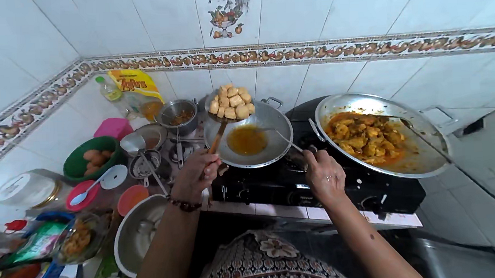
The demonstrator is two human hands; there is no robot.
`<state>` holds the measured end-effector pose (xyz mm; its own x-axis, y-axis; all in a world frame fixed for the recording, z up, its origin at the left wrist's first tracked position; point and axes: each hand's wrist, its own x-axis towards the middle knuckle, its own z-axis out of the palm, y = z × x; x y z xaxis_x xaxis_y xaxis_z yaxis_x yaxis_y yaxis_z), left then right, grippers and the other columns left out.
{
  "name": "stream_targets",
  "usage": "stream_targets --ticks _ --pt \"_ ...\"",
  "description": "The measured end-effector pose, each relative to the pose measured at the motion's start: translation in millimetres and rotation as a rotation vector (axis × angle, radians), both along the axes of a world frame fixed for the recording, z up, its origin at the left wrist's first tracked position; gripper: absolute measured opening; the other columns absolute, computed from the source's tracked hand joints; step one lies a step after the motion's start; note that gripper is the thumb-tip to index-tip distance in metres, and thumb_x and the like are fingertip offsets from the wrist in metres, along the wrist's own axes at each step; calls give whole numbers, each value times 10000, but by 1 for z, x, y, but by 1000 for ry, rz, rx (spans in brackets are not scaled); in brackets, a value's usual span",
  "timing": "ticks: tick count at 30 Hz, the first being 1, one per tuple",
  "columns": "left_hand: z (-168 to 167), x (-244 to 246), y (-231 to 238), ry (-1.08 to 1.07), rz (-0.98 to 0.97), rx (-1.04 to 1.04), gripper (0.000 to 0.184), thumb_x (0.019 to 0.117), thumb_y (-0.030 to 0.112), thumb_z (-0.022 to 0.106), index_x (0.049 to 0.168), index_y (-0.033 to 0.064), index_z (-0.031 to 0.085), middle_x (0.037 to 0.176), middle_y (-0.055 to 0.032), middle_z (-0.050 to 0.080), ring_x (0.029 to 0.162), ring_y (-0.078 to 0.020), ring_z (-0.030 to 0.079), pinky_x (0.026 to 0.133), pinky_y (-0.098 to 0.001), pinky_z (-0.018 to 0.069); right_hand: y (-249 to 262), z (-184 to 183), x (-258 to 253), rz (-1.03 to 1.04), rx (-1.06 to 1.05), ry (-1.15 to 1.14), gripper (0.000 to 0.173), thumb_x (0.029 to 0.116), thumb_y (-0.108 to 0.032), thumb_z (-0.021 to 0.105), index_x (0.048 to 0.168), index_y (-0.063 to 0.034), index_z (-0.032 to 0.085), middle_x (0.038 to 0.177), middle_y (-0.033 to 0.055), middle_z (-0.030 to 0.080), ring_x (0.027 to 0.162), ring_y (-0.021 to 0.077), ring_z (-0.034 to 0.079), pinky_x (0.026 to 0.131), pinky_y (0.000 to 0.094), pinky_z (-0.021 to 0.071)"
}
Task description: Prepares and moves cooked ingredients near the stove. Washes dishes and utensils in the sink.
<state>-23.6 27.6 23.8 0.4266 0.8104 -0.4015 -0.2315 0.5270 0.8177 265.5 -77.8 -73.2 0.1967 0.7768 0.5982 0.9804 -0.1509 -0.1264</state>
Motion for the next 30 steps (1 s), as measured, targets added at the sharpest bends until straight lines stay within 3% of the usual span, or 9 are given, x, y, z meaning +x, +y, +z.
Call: stream_targets --ticks 8,17,24,30 --pt "-14 5 1 52 4 -76 151 1029 -21 357 992 0 501 642 13 490 380 40 366 351 -81 318 -6 -9 -1 -20 -38 53 245 892 104 598 1071 10 737 884 306 653 758 497 683 590 565 540" --pt "7 7 -2 7 0 9 132 1029 -25 385 1056 -27 515 632 8 503 377 39 375 351 -83 328 -3 -1 -2 -38 -9 87 264 924 92 569 1124 20 725 933 324 662 805 520 686 625 584 545" --pt "-10 6 -2 10 -1 -91 165 1029 -29 362 956 4 507 615 12 513 375 38 385 350 -86 324 -5 -3 -8 -50 -30 101 263 928 101 561 1124 30 721 941 329 664 813 528 685 628 590 545" --pt "2 3 0 -26 12 -66 136 1023 -45 380 1001 -10 509 612 10 501 379 35 392 353 -83 331 -2 1 -9 -55 -12 86 259 927 94 569 1126 25 720 942 319 666 811 516 689 619 582 545"
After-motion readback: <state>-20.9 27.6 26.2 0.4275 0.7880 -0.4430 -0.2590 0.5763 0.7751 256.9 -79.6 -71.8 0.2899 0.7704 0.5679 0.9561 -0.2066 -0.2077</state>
